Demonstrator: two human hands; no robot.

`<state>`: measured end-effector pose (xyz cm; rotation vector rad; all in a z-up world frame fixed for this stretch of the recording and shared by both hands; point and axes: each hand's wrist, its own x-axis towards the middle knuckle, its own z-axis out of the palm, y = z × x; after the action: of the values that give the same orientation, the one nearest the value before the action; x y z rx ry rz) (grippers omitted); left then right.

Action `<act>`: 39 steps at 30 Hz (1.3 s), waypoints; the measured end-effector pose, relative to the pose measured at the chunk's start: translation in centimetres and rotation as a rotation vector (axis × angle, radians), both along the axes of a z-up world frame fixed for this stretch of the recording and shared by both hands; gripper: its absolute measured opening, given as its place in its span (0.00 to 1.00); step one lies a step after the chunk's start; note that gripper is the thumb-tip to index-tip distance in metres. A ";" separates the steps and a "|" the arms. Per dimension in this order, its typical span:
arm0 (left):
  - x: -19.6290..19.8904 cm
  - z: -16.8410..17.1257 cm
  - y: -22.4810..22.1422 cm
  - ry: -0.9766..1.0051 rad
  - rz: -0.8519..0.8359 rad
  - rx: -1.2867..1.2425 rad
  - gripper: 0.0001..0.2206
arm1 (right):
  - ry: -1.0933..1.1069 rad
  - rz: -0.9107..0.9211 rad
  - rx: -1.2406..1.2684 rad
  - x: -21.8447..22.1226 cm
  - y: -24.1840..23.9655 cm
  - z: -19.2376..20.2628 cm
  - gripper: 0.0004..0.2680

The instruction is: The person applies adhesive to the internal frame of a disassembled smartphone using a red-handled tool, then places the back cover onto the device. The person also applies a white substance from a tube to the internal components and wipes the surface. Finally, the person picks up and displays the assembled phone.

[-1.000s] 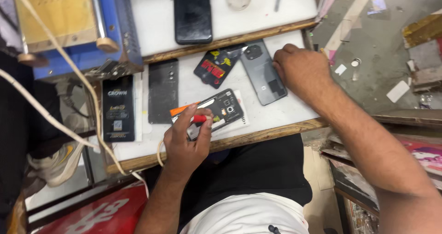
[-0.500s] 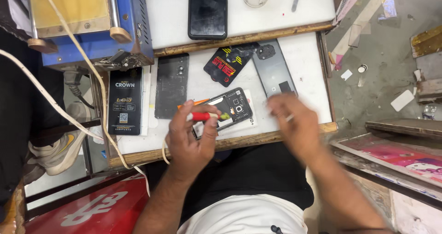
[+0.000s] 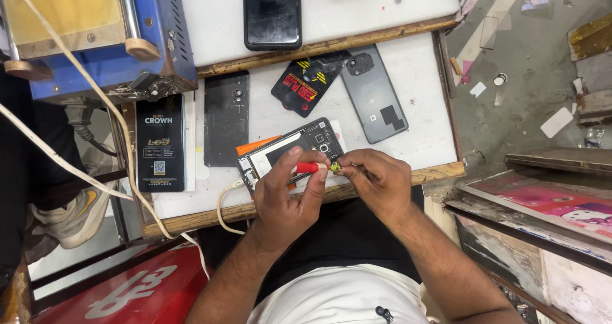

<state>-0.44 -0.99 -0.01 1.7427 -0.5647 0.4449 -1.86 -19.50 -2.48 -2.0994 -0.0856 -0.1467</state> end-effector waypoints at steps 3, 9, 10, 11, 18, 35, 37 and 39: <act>0.1 -0.2 0.1 -0.016 0.009 0.030 0.27 | -0.005 0.019 0.026 0.0 0.0 -0.3 0.04; 0.2 -0.2 -0.2 -0.019 0.006 0.052 0.28 | -0.030 0.012 -0.022 0.0 -0.1 -0.4 0.04; 0.1 -0.2 -0.1 -0.022 0.004 0.064 0.28 | -0.024 0.012 -0.037 0.0 -0.1 -0.4 0.04; 0.1 -0.2 -0.1 -0.024 0.004 0.076 0.28 | -0.023 0.012 -0.034 0.0 -0.2 -0.5 0.04; 0.2 -0.3 -0.3 -0.161 0.036 0.174 0.28 | -0.053 0.012 -0.089 0.0 -0.3 -0.8 0.05; 1.0 -0.1 -0.4 -0.180 0.169 0.229 0.27 | -0.022 0.043 -0.008 0.6 -0.4 0.2 0.23; 2.1 -0.1 0.1 -0.104 0.225 0.243 0.27 | -0.026 0.022 0.084 0.6 -0.7 0.5 0.26; 3.1 -0.3 0.2 -0.085 0.255 0.274 0.27 | -0.007 -0.036 0.159 0.3 -0.9 0.6 0.21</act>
<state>2.62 -0.77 -0.28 2.0781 -0.4817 0.6475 -1.58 -20.42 -1.88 -1.9429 -0.0395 -0.1767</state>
